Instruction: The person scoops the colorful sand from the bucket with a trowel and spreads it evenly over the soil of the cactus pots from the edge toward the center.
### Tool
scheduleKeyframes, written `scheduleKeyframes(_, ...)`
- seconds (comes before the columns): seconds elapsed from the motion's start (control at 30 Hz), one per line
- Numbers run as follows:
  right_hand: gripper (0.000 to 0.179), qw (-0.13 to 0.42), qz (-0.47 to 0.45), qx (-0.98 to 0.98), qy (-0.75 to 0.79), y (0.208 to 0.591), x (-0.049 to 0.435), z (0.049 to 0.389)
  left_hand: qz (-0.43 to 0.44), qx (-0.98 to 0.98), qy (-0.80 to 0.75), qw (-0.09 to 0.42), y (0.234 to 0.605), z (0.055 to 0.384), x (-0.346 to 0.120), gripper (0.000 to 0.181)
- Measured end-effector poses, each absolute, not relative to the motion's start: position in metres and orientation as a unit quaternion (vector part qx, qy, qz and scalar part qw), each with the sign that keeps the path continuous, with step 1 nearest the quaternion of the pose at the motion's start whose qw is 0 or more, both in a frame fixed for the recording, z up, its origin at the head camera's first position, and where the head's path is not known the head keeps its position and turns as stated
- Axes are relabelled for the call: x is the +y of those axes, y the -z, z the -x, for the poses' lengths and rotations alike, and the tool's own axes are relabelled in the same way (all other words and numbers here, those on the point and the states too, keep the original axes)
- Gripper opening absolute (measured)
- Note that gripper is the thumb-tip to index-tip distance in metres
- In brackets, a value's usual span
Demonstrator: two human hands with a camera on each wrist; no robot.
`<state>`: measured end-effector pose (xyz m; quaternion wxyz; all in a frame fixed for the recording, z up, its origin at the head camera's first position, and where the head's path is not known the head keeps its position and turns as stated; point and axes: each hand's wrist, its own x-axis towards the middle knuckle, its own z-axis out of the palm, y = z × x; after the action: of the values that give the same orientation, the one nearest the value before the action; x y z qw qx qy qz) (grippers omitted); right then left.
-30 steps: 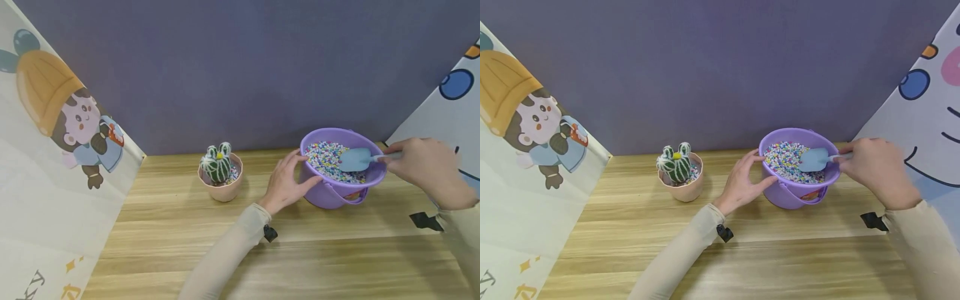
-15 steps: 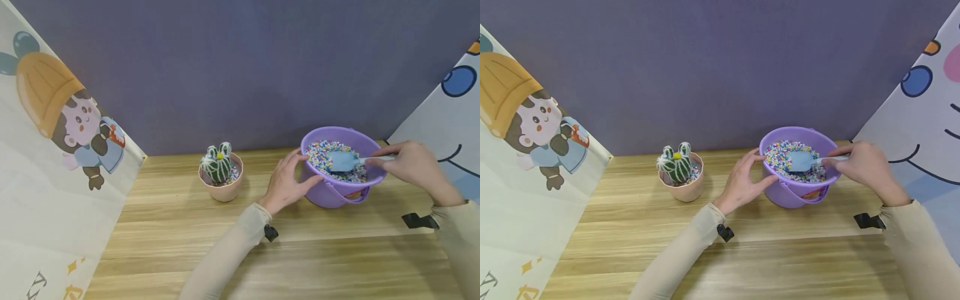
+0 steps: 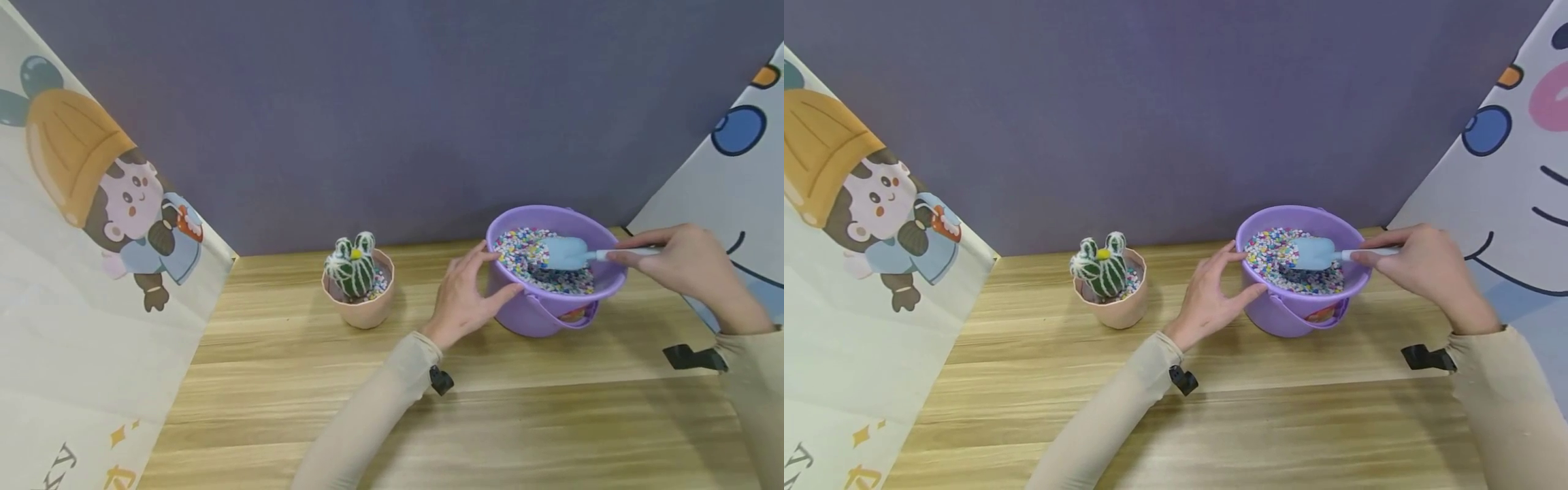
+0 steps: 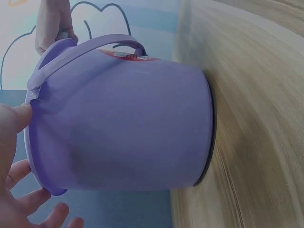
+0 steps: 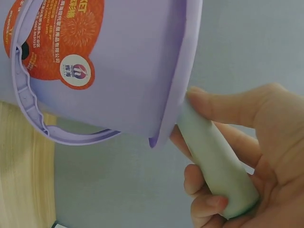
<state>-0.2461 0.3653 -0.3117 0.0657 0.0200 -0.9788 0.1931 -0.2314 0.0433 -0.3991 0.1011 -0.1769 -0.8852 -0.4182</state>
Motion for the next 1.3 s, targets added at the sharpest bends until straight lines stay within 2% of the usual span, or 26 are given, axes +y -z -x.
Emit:
scheduleKeyframes(0.33,0.054,0.076,-0.014,-0.977,-0.198,0.313,0.370,0.243,0.162,-0.886,0.424,0.096,0.400,0.231,0.045,0.068)
scheduleKeyframes(0.63,0.069,0.004,0.017,-0.959,-0.282,0.314,0.371,0.240,0.163,-0.885,0.425,0.099,0.401,0.229,0.044,0.069)
scheduleKeyframes(1.0,0.079,-0.015,0.020,-0.950,-0.311,0.309,0.361,0.236,0.162,-0.887,0.423,0.092,0.400,0.230,0.045,0.071)
scheduleKeyframes(1.3,0.067,0.015,-0.004,-0.948,-0.317,0.308,0.345,0.241,0.154,-0.880,0.440,0.088,0.403,0.228,0.041,0.080)
